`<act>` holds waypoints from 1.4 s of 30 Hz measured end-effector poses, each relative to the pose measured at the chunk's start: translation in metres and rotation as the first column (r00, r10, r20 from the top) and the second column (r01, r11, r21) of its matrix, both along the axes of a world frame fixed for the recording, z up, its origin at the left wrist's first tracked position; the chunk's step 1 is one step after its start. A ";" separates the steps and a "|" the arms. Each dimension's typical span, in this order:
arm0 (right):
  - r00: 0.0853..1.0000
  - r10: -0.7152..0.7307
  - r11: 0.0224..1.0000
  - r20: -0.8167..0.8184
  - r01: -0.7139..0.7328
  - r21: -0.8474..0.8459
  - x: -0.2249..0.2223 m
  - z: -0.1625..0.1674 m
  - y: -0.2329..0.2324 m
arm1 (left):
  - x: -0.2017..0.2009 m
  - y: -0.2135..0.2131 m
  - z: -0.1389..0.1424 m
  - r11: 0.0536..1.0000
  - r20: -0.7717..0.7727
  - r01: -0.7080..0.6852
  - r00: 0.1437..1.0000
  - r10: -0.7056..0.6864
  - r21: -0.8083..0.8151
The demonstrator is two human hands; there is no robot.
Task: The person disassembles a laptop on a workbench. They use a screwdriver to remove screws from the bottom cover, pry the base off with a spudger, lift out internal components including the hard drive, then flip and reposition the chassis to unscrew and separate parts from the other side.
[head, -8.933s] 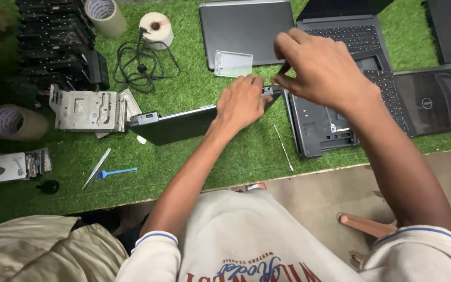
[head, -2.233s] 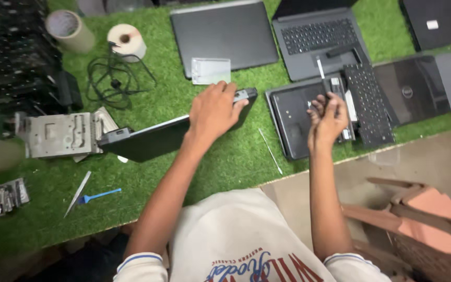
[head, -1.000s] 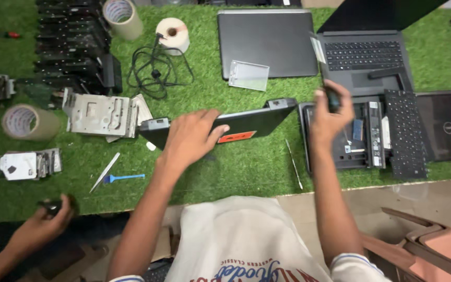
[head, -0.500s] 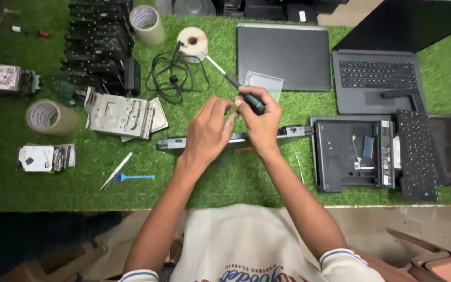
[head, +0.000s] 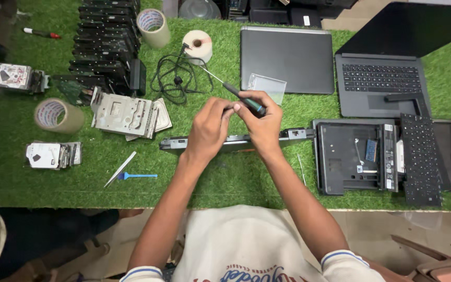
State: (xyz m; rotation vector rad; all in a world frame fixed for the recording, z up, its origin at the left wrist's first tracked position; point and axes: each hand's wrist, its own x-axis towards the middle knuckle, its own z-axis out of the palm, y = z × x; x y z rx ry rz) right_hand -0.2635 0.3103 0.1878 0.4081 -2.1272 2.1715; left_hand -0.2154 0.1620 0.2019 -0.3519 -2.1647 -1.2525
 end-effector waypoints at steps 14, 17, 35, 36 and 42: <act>0.990 0.099 0.905 -0.098 -0.131 -0.405 0.014 -0.007 0.013 | -0.026 -0.059 -0.036 0.386 0.117 0.063 0.896 -0.428 0.921; 0.987 0.118 0.909 -0.108 -0.151 -0.388 0.015 -0.006 0.015 | -0.027 -0.059 -0.040 0.363 0.116 0.062 0.885 -0.450 0.930; 0.997 0.066 0.915 -0.026 -0.071 -0.398 0.010 -0.008 0.012 | -0.024 -0.065 -0.044 0.257 0.031 0.095 0.894 -0.447 0.962; 0.998 0.063 0.919 -0.024 -0.068 -0.387 0.009 -0.008 0.012 | -0.024 -0.065 -0.043 0.267 0.028 0.102 0.896 -0.444 0.958; 0.999 0.026 0.917 0.029 -0.012 -0.400 0.007 -0.010 0.011 | -0.022 -0.065 -0.040 0.285 0.055 0.085 0.891 -0.451 0.955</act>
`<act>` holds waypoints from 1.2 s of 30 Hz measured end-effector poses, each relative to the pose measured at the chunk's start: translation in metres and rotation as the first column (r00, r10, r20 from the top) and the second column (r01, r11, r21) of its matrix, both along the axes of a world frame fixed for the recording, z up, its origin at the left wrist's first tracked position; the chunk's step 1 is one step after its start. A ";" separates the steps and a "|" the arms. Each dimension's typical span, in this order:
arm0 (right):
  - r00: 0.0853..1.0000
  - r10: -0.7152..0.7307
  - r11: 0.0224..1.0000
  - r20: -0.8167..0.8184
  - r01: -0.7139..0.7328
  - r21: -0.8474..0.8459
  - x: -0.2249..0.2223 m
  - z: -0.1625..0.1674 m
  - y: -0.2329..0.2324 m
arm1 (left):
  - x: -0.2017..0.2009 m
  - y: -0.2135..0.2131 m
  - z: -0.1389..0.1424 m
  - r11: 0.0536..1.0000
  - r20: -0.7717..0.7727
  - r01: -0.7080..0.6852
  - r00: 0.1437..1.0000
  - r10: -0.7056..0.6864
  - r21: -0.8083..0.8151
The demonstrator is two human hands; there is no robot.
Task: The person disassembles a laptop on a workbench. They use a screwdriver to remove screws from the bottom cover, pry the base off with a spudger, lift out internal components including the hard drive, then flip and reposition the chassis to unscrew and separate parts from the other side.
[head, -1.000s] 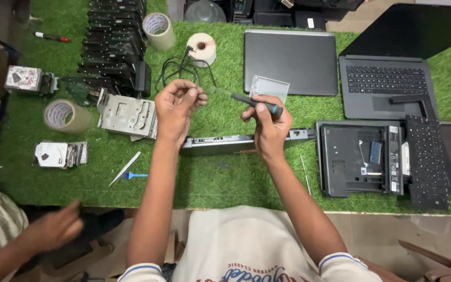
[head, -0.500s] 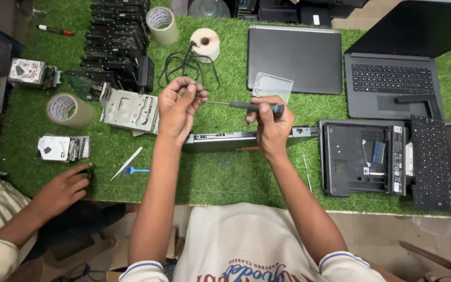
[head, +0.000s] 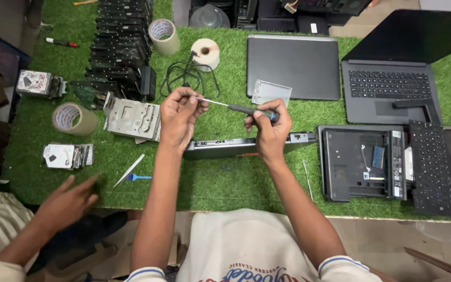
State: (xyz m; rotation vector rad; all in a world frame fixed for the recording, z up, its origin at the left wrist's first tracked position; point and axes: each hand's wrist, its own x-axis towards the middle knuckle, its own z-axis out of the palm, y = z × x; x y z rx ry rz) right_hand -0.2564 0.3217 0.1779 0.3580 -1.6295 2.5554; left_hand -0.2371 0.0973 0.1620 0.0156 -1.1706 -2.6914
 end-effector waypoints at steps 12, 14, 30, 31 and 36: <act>0.999 -0.044 0.998 -0.013 0.044 0.048 0.008 -0.001 -0.002 | 0.009 -0.001 -0.004 0.999 -0.011 -0.014 1.000 0.014 -0.048; 0.998 -0.051 0.997 -0.032 0.052 0.051 0.009 -0.002 -0.002 | 0.011 -0.001 -0.006 0.999 -0.022 -0.012 1.000 0.011 -0.033; 1.000 -0.030 0.989 -0.005 0.031 0.142 0.007 0.009 0.002 | 0.008 0.005 -0.003 0.979 0.012 -0.102 0.994 0.106 -0.175; 1.000 -0.023 0.994 0.018 0.021 0.112 0.005 0.009 0.001 | 0.008 0.005 -0.001 0.979 0.003 -0.099 0.995 0.101 -0.178; 0.995 0.042 0.998 0.089 -0.037 -0.049 0.000 0.008 0.000 | 0.010 0.008 0.005 0.981 -0.081 -0.110 0.992 0.098 -0.158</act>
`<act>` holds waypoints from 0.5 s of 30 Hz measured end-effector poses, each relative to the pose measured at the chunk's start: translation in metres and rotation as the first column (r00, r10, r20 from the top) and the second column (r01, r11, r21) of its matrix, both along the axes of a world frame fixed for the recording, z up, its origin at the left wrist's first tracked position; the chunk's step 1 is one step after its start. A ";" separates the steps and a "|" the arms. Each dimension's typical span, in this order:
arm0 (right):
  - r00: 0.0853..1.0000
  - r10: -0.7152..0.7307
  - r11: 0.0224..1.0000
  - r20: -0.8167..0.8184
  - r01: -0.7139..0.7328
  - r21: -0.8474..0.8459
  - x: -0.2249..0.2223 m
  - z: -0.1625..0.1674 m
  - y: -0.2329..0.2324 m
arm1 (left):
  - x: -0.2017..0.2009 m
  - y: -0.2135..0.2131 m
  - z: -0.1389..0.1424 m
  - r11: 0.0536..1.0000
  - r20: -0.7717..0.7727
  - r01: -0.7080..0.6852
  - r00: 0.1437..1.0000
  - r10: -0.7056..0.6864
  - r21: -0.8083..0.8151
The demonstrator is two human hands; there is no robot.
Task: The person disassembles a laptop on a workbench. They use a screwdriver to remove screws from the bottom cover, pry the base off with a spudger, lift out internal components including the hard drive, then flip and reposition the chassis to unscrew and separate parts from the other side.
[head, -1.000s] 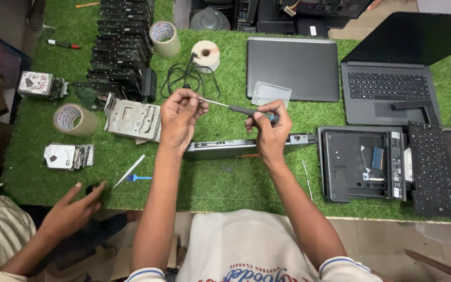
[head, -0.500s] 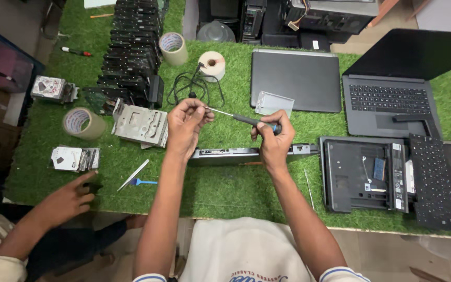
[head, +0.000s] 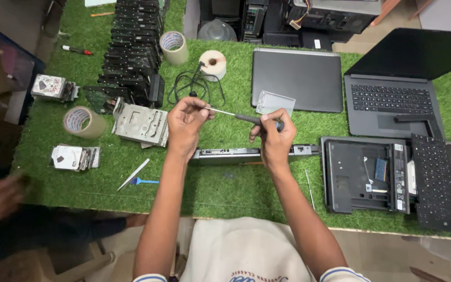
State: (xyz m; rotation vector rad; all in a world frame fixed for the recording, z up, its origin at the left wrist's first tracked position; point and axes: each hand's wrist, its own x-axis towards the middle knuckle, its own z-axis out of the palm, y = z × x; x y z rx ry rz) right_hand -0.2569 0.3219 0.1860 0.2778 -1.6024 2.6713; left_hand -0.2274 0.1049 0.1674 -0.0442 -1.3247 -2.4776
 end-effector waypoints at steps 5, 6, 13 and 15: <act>1.000 0.010 0.999 0.018 -0.009 -0.049 0.000 -0.001 0.000 | -0.001 0.001 -0.001 1.000 0.000 -0.005 1.000 0.005 0.009; 1.000 0.009 0.999 0.022 -0.008 -0.049 0.001 -0.001 0.000 | -0.001 0.001 -0.002 1.000 0.008 -0.005 1.000 0.005 0.003; 1.000 0.018 0.999 0.002 -0.018 -0.032 -0.001 0.000 -0.001 | 0.032 -0.039 0.002 0.907 0.068 -0.171 0.975 0.212 -0.385; 1.000 0.026 1.000 -0.004 -0.026 -0.010 -0.001 -0.001 -0.002 | 0.067 -0.053 -0.002 0.668 -0.054 -0.163 0.982 0.181 -0.726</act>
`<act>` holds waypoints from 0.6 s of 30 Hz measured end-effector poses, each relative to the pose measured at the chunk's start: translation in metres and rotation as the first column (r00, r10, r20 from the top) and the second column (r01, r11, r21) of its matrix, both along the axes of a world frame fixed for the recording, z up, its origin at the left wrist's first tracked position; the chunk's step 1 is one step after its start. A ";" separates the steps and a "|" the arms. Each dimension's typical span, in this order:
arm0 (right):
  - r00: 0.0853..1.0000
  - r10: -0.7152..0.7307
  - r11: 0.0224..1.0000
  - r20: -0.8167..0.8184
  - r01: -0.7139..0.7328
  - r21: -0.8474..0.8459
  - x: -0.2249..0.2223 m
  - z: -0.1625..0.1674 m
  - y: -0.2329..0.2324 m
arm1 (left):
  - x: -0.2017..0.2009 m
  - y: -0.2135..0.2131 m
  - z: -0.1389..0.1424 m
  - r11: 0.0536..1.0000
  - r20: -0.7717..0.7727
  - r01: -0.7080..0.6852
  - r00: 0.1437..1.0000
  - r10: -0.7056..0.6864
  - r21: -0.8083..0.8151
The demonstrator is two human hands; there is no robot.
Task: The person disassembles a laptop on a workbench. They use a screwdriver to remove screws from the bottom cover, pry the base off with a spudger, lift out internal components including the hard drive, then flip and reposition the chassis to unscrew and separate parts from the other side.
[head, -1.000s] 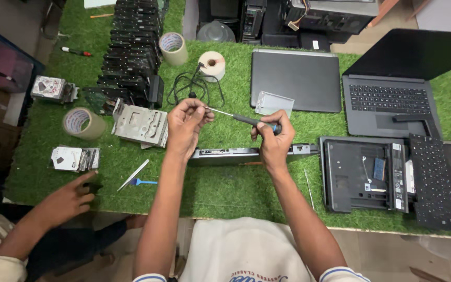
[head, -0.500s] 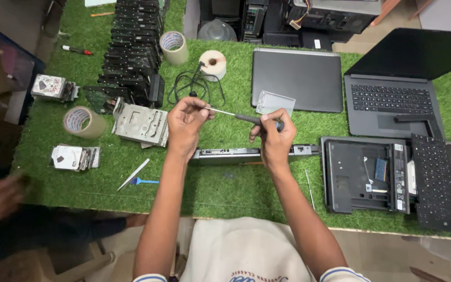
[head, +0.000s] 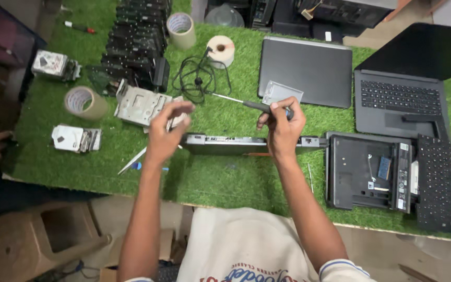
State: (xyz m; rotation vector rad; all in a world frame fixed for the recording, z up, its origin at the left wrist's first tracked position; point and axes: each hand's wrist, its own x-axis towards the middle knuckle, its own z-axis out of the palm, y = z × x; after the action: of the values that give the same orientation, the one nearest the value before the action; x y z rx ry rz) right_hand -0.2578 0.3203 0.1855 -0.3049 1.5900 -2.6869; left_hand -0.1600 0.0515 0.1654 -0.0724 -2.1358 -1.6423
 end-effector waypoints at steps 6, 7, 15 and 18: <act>0.996 0.078 0.982 -0.047 -0.069 0.177 -0.001 0.018 -0.012 | 0.037 0.020 -0.035 0.997 0.079 -0.042 0.996 0.037 0.060; 0.988 0.120 0.953 -0.100 -0.086 0.292 -0.001 0.026 -0.013 | 0.039 0.022 -0.039 0.996 0.093 -0.062 0.994 0.055 0.068; 0.781 0.482 0.570 -0.397 0.065 0.819 0.002 0.102 -0.040 | 0.034 0.021 -0.048 0.991 -0.008 -0.054 0.998 0.055 0.120; 0.751 0.549 0.516 -0.367 0.040 0.855 0.012 0.116 -0.055 | 0.035 0.022 -0.048 0.989 0.013 -0.063 0.998 0.062 0.137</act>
State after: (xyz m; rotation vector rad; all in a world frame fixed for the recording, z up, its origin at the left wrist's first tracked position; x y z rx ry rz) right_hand -0.2457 0.2656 0.3013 -1.3263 2.4673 -1.3257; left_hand -0.1252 0.0739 0.1171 0.0440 -2.0041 -1.7504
